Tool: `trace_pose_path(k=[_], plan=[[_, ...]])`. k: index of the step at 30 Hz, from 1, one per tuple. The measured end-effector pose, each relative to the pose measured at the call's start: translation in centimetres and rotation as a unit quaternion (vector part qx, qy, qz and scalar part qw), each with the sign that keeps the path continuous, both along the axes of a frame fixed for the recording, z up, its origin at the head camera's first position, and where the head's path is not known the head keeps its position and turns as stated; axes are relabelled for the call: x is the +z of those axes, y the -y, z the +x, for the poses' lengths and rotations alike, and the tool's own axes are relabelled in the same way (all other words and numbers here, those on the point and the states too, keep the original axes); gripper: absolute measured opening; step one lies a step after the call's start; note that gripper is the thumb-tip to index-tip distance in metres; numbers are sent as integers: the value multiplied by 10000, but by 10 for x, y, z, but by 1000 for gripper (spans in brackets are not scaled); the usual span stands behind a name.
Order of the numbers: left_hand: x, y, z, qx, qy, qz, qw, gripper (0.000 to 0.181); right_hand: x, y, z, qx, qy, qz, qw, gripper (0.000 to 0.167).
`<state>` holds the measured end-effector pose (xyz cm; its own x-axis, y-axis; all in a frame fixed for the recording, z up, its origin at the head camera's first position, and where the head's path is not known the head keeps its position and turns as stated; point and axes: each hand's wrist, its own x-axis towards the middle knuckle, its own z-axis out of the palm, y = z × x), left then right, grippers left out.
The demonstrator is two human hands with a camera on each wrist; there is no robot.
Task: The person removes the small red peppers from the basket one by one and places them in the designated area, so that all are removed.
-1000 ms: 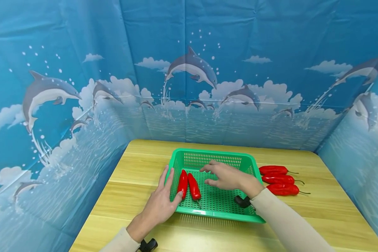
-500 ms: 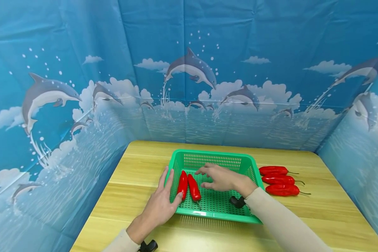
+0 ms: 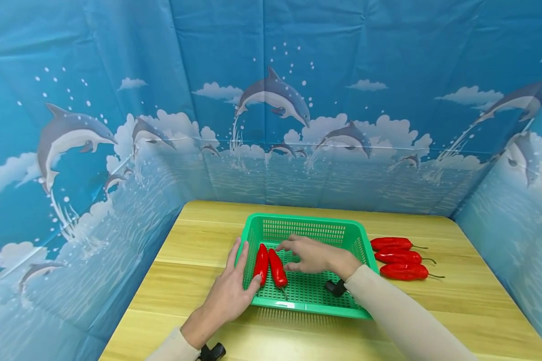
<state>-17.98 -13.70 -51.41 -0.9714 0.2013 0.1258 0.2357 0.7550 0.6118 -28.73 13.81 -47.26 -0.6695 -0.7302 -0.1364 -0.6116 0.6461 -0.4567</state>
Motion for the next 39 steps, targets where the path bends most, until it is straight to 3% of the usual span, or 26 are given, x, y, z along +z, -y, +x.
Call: trace_pose_path(k=[13, 23, 39], plan=[[-1, 0, -2, 32, -69, 2, 10000, 94, -7, 13, -5, 19, 51, 180, 9998, 61], [0, 0, -2, 18, -19, -2, 10000, 94, -12, 16, -7, 261, 9, 313, 9992, 63], [-1, 0, -1, 22, -82, -14, 10000, 94, -17, 15, -7, 113, 259, 227, 9993, 63]])
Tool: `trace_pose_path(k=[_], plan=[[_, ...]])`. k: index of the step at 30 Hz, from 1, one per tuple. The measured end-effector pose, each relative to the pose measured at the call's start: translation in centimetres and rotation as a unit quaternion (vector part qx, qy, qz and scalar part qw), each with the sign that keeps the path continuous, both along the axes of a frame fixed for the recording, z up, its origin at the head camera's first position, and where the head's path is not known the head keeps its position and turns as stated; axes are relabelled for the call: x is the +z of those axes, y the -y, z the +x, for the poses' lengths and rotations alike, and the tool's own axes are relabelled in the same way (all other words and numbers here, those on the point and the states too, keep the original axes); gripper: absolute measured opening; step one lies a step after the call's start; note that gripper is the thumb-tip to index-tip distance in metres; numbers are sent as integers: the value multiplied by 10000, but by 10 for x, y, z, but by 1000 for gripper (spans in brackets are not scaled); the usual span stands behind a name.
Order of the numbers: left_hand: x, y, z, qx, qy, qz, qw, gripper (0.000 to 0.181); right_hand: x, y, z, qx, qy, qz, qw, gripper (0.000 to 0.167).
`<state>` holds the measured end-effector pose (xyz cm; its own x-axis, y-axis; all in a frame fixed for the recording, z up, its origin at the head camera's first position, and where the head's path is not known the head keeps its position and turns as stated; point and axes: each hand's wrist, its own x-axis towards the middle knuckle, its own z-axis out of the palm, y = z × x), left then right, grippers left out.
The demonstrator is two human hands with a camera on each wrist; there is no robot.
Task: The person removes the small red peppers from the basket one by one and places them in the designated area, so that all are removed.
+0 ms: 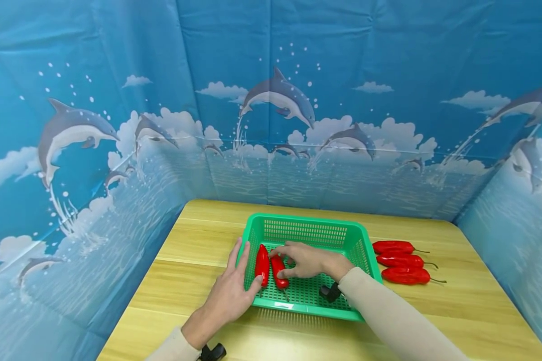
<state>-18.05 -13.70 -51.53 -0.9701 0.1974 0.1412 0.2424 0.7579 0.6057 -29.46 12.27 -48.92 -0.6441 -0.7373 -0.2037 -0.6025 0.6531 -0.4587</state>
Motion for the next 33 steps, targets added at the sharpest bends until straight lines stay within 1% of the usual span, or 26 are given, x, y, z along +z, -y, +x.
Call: trace_pose_path(k=[7, 17, 28, 33], plan=[[0, 0, 0, -18, -4, 22, 10000, 93, -3, -2, -1, -94, 128, -25, 9999, 62], [1, 0, 0, -1, 98, 16, 10000, 94, -2, -2, -1, -173, 295, -34, 9994, 59], [0, -2, -2, 28, 83, 38, 10000, 94, 0, -4, -2, -220, 439, 5, 9988, 62], [0, -3, -3, 47, 103, 18, 9999, 94, -2, -5, -3, -250, 492, -38, 9985, 63]])
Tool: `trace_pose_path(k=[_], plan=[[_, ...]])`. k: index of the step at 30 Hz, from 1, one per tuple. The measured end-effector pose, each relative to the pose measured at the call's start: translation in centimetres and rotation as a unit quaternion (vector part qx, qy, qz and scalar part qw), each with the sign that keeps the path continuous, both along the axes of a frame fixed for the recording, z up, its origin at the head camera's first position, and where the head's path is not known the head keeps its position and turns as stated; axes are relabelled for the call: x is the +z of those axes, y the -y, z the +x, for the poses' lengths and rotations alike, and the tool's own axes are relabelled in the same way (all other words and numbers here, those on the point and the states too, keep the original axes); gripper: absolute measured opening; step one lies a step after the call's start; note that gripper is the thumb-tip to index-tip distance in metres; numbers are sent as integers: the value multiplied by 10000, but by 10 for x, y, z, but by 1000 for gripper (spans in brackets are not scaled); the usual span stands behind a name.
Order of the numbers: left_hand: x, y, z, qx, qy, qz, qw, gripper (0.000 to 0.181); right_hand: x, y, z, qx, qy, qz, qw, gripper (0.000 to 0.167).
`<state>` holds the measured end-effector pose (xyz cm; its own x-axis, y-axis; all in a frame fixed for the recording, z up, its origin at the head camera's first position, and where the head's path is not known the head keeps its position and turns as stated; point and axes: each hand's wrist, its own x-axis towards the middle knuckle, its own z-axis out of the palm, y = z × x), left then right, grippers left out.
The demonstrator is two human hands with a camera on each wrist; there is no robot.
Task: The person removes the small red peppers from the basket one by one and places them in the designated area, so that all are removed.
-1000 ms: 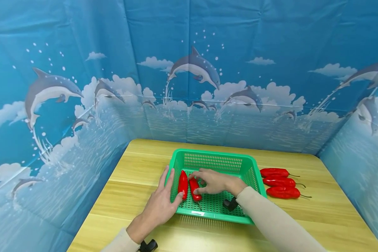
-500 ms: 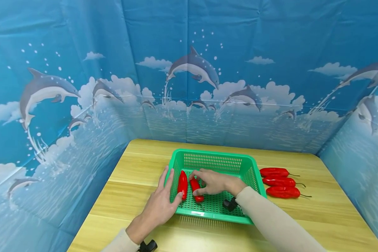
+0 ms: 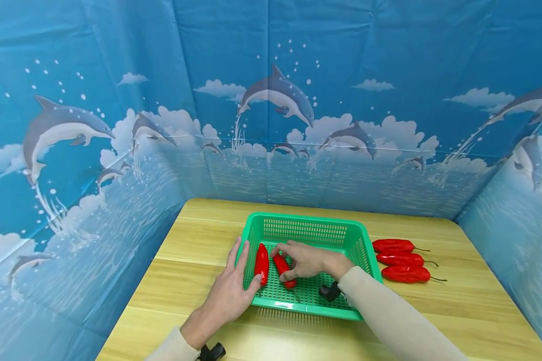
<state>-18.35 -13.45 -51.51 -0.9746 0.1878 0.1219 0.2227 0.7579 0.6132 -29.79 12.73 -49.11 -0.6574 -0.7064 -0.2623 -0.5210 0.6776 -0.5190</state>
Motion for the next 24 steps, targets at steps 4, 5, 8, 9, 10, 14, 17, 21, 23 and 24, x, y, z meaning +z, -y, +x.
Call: trace_pose_path(k=[4, 5, 8, 9, 10, 14, 17, 21, 23, 24], plan=[[0, 0, 0, 8, -4, -4, 10000, 94, 0, 0, 0, -35, 69, -72, 9999, 63], [0, 0, 1, 9, -8, -7, 10000, 94, 0, 0, 0, -41, 83, -86, 9999, 63], [0, -1, 1, 13, -32, 7, 10000, 94, 0, 0, 0, -37, 114, -113, 9999, 64], [0, -1, 1, 19, -42, 2, 10000, 94, 0, 0, 0, -29, 108, -118, 9999, 64], [0, -1, 1, 24, -58, -4, 10000, 94, 0, 0, -1, -20, 104, -122, 9999, 64], [0, -1, 1, 29, -94, -16, 10000, 94, -1, 0, -1, -6, 148, -163, 9998, 68], [0, -1, 2, 17, -103, -34, 9999, 94, -1, 1, -1, 6, 247, -219, 9995, 72], [-1, 0, 2, 12, -109, -40, 9999, 94, -1, 2, -1, 41, 356, -284, 9990, 74], [-1, 0, 2, 14, -114, -36, 9999, 93, -1, 2, -1, 64, 346, -282, 9990, 75], [-1, -1, 2, 13, -113, -33, 9999, 93, -1, 2, -1, 76, 332, -268, 9991, 76]])
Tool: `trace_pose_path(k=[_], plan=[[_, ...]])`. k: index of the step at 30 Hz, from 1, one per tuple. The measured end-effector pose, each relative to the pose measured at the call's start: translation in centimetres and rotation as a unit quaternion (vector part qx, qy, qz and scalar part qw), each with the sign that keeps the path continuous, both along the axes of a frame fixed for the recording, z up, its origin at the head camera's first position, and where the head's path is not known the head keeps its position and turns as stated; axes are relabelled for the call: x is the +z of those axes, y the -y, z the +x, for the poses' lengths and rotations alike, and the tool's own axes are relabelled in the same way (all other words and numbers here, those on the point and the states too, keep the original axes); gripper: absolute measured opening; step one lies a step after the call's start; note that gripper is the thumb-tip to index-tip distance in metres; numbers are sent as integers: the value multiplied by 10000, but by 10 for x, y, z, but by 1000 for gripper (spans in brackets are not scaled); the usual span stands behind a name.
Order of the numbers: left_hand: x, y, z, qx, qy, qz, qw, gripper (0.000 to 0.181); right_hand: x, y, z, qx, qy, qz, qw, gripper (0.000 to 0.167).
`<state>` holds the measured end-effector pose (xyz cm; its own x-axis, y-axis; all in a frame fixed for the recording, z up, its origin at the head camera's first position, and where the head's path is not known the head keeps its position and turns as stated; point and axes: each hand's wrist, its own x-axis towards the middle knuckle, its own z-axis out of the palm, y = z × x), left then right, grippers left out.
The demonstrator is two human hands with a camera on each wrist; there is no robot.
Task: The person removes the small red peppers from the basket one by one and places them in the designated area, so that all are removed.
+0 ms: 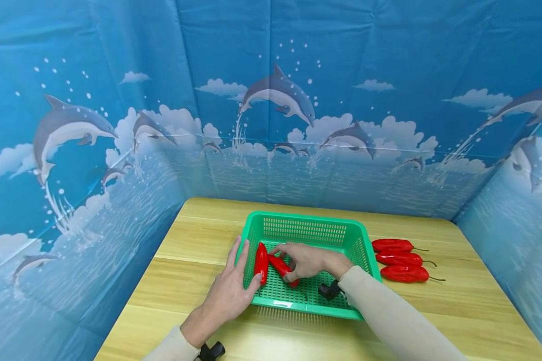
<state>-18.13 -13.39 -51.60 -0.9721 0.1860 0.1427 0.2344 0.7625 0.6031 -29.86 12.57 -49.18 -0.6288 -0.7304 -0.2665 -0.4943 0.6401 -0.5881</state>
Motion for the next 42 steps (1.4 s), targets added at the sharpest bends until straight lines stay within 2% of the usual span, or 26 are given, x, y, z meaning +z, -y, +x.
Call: trace_pose_path(k=[16, 21, 26, 34, 42], plan=[[1, 1, 1, -11, 81, -4, 10000, 94, 7, -3, 0, 36, -153, 418, 9990, 80], [2, 2, 0, 8, 91, -21, 10000, 94, 11, -5, 1, 93, -265, 492, 9984, 76], [4, 2, 0, -3, 129, -50, 9999, 96, 15, -10, 2, 36, -159, 477, 9987, 71], [6, 3, -1, -33, 274, -316, 9991, 98, 22, -14, 5, 83, -304, 523, 9981, 71], [11, 5, -2, -60, 269, -605, 9978, 99, 31, -25, 8, 45, -537, 410, 9977, 72]])
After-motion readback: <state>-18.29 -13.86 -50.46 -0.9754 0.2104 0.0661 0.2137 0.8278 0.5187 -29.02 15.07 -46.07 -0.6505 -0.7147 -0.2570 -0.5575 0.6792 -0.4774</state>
